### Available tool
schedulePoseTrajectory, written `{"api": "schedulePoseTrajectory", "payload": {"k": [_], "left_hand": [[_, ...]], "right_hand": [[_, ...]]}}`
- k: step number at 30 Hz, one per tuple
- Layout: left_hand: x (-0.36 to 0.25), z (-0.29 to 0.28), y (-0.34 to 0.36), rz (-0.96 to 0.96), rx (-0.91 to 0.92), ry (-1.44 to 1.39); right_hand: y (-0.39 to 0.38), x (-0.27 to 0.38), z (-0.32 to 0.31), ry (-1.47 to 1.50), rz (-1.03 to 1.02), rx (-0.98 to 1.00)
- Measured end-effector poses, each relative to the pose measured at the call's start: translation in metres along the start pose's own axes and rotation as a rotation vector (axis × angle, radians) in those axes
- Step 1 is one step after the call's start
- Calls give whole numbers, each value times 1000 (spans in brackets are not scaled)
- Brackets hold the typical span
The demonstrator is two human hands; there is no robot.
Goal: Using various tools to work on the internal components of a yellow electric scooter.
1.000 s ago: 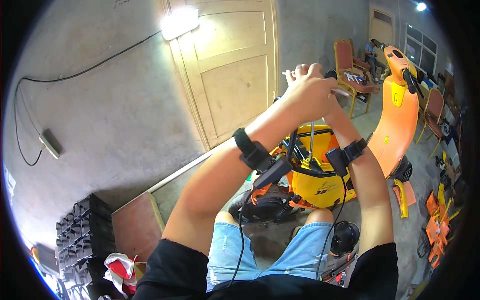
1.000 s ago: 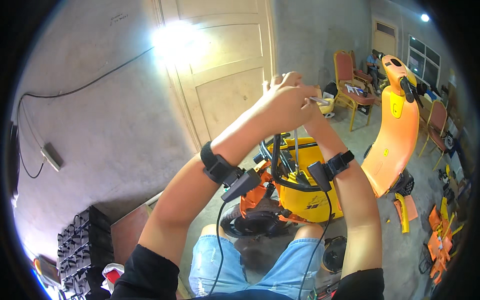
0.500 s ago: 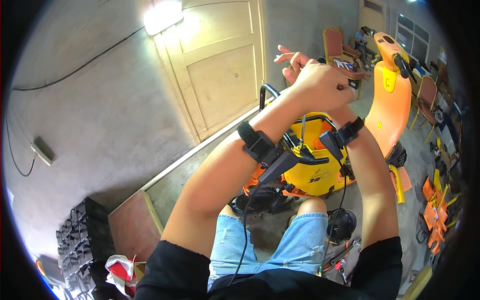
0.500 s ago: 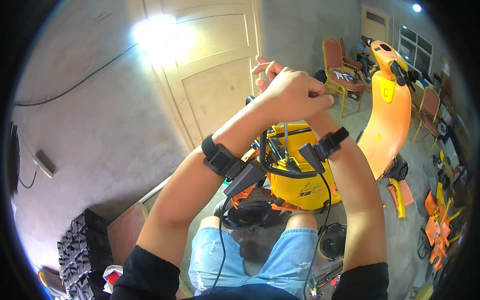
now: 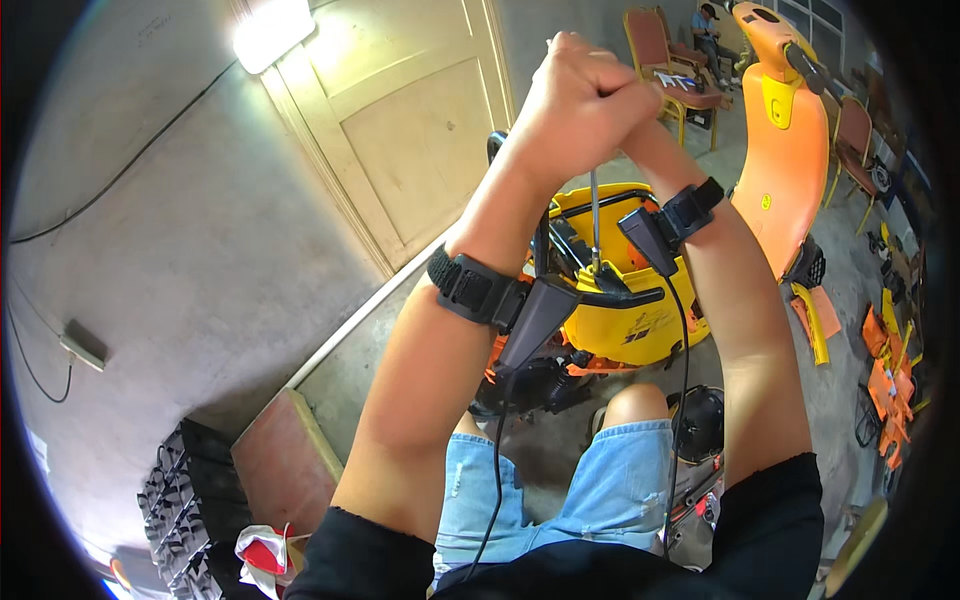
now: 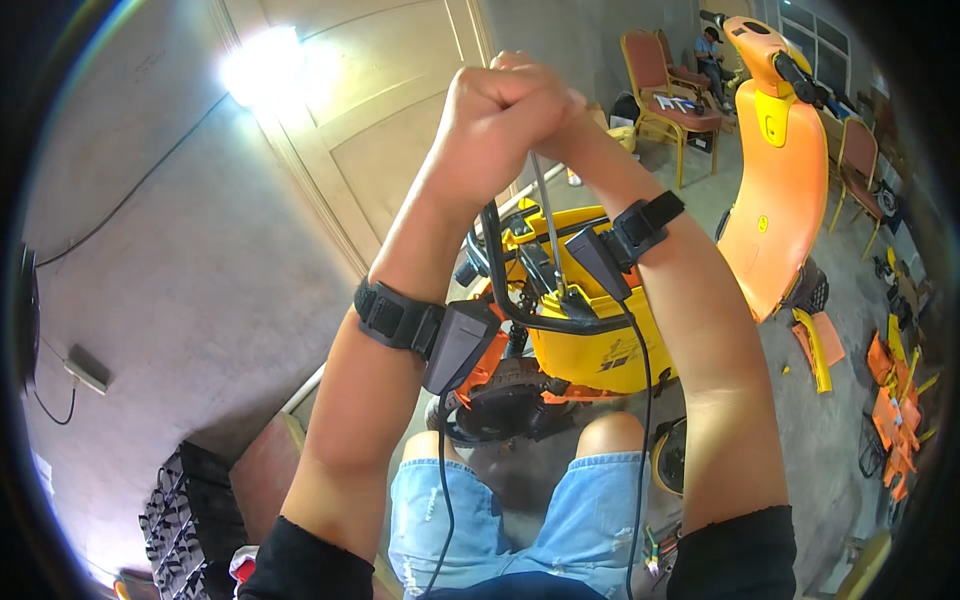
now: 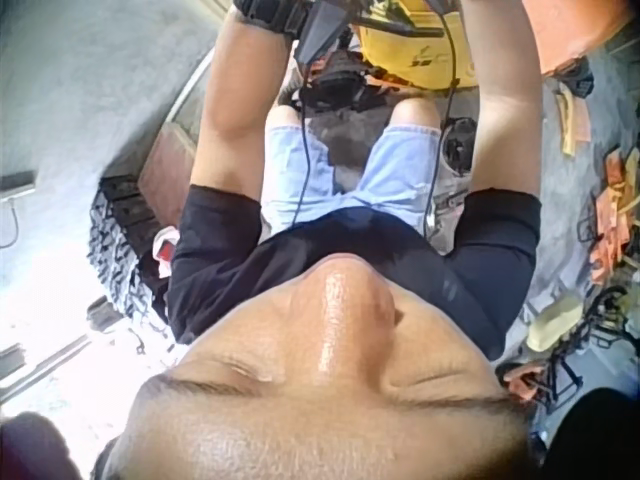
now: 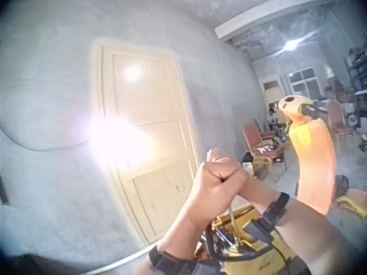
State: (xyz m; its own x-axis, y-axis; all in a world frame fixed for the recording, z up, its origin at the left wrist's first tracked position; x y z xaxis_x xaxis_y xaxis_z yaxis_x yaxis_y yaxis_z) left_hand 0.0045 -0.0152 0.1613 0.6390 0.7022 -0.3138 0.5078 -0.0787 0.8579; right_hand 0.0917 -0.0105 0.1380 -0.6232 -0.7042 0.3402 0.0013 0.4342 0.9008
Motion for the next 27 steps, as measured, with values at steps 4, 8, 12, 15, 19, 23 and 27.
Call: {"api": "schedulePoseTrajectory", "payload": {"k": [4, 8, 12, 15, 19, 23, 27], "left_hand": [[7, 4, 2, -43, -33, -126], [18, 4, 1, -121, -140, -437], [19, 6, 2, -60, -146, -567], [23, 5, 0, -67, -109, -577], [16, -8, -2, 77, -126, -360], [21, -11, -10, 81, -223, -720], [19, -16, -21, -30, -311, -354]], "right_hand": [[-2, 7, -24, -407, -135, -33], [-1, 17, -35, -617, -284, 1], [-3, 17, -46, -537, -136, -70], [1, 24, -44, -598, -78, -71], [10, 22, -36, -703, 44, -1], [11, -1, -28, -521, 266, 40], [17, -7, -13, -272, 101, 38]]}}
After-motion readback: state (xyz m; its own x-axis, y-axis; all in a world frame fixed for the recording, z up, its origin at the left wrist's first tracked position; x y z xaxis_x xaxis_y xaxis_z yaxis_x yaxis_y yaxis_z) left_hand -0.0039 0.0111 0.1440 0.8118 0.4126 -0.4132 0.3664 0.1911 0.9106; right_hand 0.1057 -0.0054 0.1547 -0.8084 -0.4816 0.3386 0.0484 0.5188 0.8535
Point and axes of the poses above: each hand's wrist, its own y-axis towards the middle knuckle, its own z-axis out of the palm, x = y × z, the point moved 8 cm from there along y, towards the middle knuckle, and after that the axes turned 13 degrees about y, right-handed, at the moved point
